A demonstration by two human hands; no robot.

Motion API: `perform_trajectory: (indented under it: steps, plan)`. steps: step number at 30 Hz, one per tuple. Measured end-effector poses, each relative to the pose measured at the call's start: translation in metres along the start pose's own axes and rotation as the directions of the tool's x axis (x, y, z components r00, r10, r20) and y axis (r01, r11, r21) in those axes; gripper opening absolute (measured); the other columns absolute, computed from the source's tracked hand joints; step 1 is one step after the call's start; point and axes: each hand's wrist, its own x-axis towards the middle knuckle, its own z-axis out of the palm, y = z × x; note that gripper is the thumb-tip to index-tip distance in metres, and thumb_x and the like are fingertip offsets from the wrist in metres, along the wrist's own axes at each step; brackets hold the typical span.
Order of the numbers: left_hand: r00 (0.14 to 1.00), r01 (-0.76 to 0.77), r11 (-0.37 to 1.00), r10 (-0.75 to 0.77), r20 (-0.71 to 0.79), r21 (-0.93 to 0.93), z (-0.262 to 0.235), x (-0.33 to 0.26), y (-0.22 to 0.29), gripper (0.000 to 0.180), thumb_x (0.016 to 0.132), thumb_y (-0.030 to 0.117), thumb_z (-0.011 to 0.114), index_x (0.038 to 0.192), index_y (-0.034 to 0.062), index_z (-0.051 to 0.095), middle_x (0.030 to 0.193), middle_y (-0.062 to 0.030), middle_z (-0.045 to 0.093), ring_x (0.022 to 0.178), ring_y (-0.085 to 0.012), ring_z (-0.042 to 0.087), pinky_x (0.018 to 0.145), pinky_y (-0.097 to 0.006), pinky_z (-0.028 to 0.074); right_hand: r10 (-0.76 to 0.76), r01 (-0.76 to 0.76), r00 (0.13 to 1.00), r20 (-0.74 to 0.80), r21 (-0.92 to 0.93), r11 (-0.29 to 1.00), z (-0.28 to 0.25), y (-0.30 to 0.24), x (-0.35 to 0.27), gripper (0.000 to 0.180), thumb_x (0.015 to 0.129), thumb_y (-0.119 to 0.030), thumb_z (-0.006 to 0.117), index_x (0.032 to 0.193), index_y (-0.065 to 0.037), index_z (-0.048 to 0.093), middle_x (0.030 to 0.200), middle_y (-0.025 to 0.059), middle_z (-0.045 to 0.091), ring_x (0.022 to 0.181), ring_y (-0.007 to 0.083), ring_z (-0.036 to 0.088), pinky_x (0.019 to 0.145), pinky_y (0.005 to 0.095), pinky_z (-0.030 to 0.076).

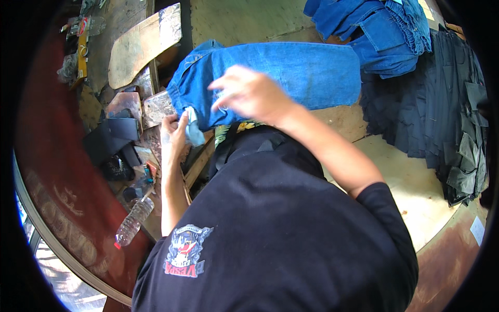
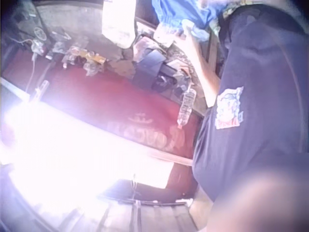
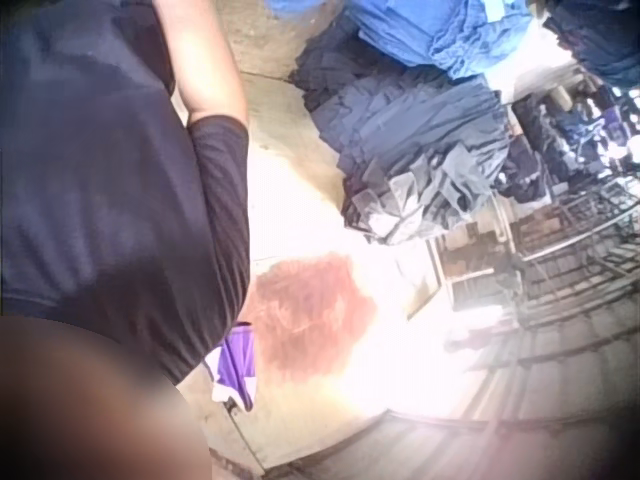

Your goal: The person uses a small metal tool to pull threads and create distressed holes on a pair of blue jeans. They repeatedly pick at the fabric, remove loose threads, and inspect the resulting wear pattern while another person observes.

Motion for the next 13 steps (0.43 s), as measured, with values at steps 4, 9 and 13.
perform_trajectory:
  steps: [4,9,13]
  plan:
    - [0.984,-0.089,0.955,0.129,0.125,-0.283,-0.011,0.01,-0.016,0.02,0.111,0.02,0.076,0.111,0.0007,0.078,0.097,-0.0012,0.077,0.085,-0.0061,0.065,0.078,-0.026,0.051,-0.067,0.091,0.96,0.271,-0.079,0.993,0.082,-0.029,0.034,0.073,0.079,-0.035,0.096,0.14,-0.009,0.066,0.131,0.0116,0.065,0.108,0.0323,0.078,0.09,0.0424,0.068]
    - [0.944,0.133,0.773,0.092,0.317,-0.62,-0.042,0.007,-0.028,0.012,0.112,0.015,0.073,0.115,0.0039,0.077,0.107,0.0006,0.076,0.097,-0.0087,0.068,0.089,-0.029,0.053,0.048,0.01,0.932,0.361,-0.157,0.988,0.12,-0.03,0.043,0.023,0.09,-0.015,0.079,0.111,-0.008,0.076,0.109,0.0119,0.071,0.105,0.032,0.078,0.087,0.0471,0.067]
    - [0.907,0.286,0.346,0.205,0.369,-0.894,-0.041,0.017,-0.025,0.035,0.116,0.034,0.059,0.13,0.0045,0.071,0.124,-0.01,0.077,0.113,-0.0224,0.073,0.098,-0.04,0.059,-0.096,0.092,0.991,0.093,0.046,0.995,0.092,-0.055,0.058,0.018,0.089,-0.011,0.076,0.107,-0.008,0.074,0.104,0.0098,0.073,0.103,0.0326,0.077,0.09,0.0455,0.065]
